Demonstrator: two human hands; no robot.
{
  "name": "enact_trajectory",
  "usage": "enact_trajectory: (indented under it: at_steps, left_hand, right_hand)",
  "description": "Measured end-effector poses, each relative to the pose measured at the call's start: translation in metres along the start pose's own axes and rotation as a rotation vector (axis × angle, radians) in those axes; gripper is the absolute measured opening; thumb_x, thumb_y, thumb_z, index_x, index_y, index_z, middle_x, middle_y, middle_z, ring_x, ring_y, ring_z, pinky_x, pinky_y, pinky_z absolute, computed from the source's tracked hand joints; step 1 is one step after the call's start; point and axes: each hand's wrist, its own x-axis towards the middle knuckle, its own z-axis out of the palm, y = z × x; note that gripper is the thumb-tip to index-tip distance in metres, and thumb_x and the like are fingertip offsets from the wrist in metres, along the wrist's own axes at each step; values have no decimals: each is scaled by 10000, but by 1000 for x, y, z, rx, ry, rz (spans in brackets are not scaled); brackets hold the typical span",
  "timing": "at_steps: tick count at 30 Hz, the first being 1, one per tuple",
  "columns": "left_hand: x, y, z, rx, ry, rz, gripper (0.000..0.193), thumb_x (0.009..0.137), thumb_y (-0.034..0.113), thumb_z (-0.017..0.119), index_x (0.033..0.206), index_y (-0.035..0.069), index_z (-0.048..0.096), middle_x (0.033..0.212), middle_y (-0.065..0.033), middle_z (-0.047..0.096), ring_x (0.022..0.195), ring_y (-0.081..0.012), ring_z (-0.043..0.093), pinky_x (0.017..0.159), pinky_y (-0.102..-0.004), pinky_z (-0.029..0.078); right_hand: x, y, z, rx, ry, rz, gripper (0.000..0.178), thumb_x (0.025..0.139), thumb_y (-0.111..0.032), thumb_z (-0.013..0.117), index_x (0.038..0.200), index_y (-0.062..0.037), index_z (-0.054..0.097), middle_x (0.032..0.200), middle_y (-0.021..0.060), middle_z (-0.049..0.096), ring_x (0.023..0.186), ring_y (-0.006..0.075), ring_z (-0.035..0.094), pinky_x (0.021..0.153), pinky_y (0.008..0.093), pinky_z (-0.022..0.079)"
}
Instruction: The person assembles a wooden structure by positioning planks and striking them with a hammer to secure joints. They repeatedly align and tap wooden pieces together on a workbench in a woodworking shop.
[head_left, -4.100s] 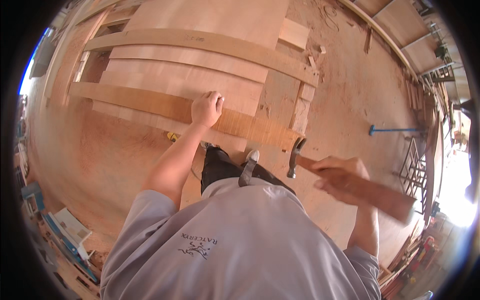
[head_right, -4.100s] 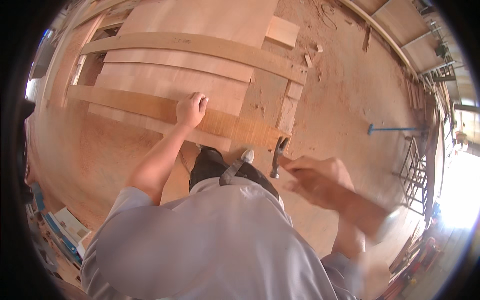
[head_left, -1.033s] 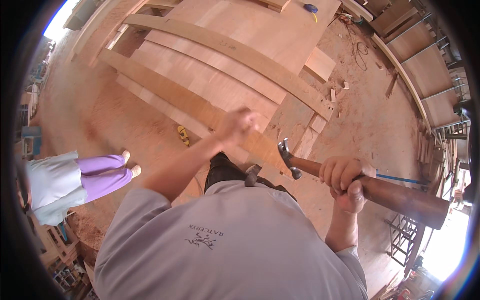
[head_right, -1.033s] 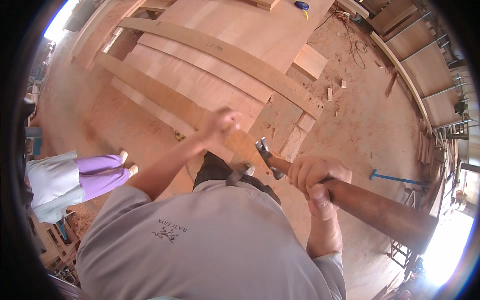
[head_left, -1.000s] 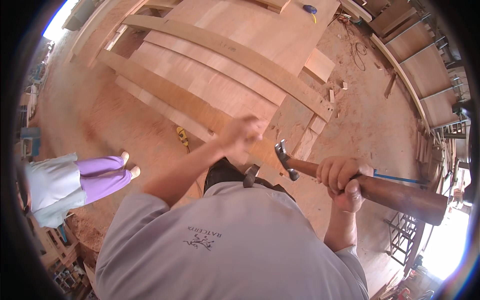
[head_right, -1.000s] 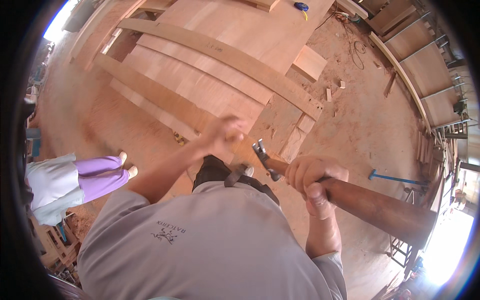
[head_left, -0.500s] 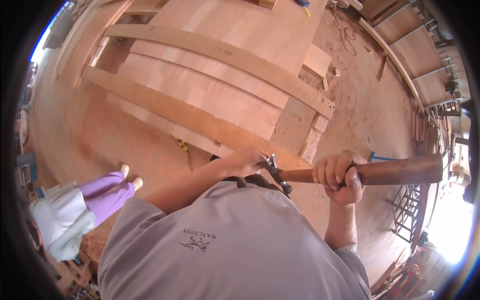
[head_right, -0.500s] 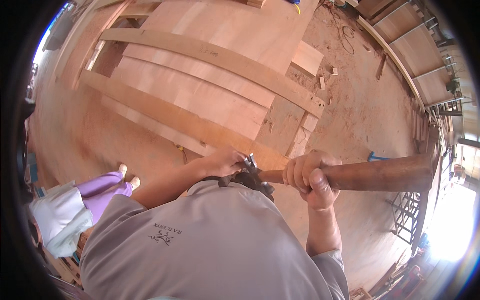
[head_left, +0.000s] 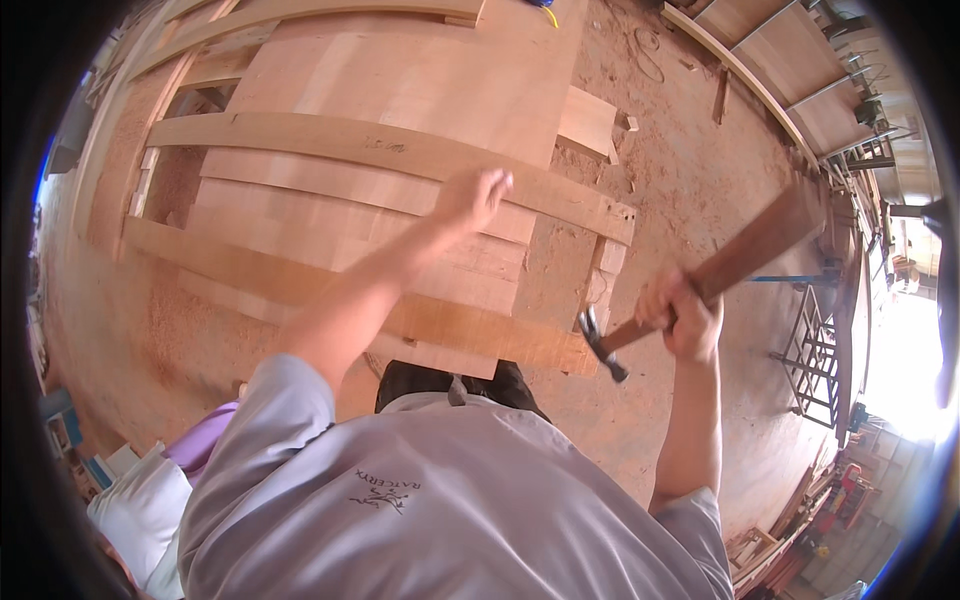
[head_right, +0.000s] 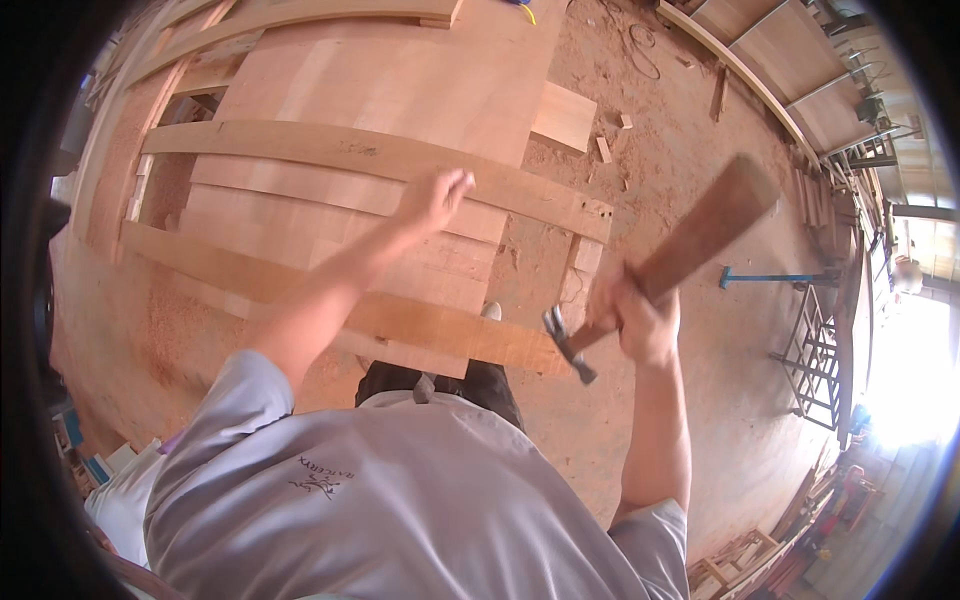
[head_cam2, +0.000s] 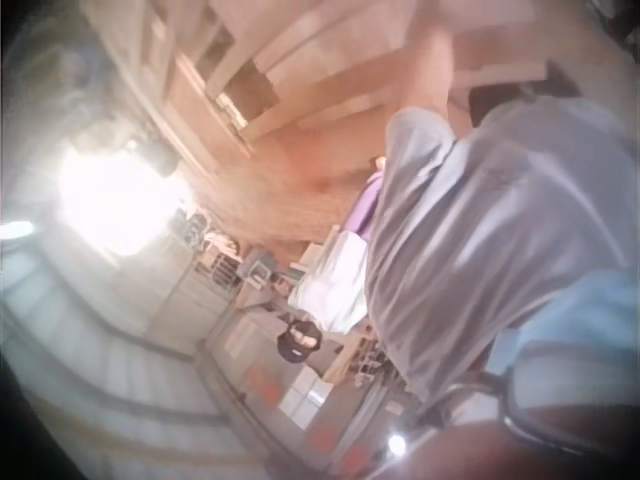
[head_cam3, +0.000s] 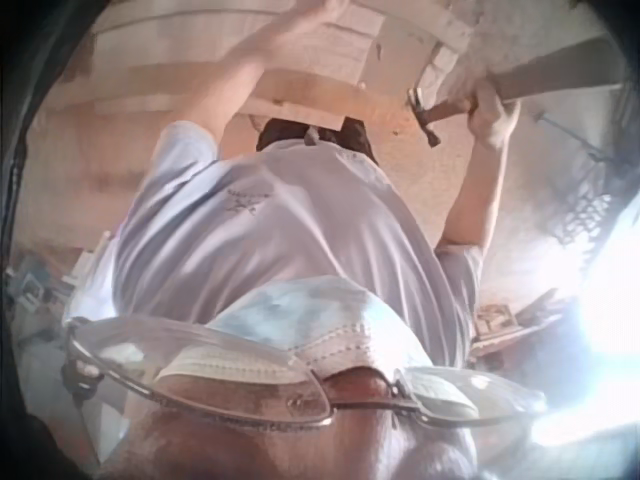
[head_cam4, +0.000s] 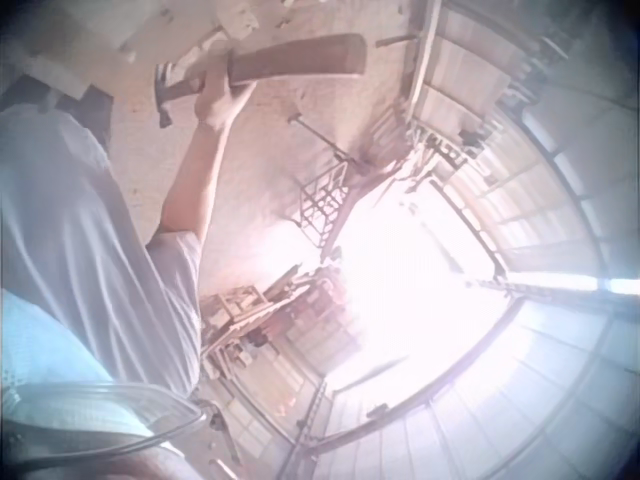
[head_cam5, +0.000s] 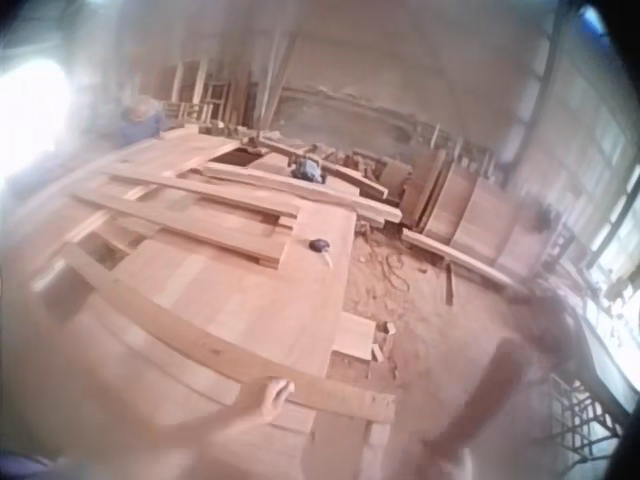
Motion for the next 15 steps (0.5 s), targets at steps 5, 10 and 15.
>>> enact_trajectory:
  at_steps: [5, 10, 15]
  left_hand:
    - [73, -36, 43, 308, 324, 64, 278, 1024, 281, 544, 890, 74, 672, 816, -135, 709, 725, -347, 683, 642, -467, 536]
    - [68, -34, 57, 461, 271, -5, 242, 999, 264, 549, 873, 100, 675, 835, -92, 722, 758, -319, 694, 672, -450, 558]
    - [72, -29, 61, 498, 243, 5, 229, 978, 246, 555, 832, 97, 650, 819, -83, 713, 734, -317, 685, 656, -451, 551]
  right_hand:
    - [110, -6, -24, -101, 117, 65, 427, 971, -261, 691, 634, -123, 468, 503, -19, 424, 422, 103, 394, 464, 296, 350]
    - [184, 23, -36, -55, 118, 192, 441, 905, -326, 766, 667, -132, 449, 524, -19, 435, 422, 105, 403, 455, 312, 364]
    - [231, 40, -32, -98, 188, 189, 465, 907, -361, 768, 681, -136, 430, 531, -17, 415, 422, 110, 401, 450, 306, 367]
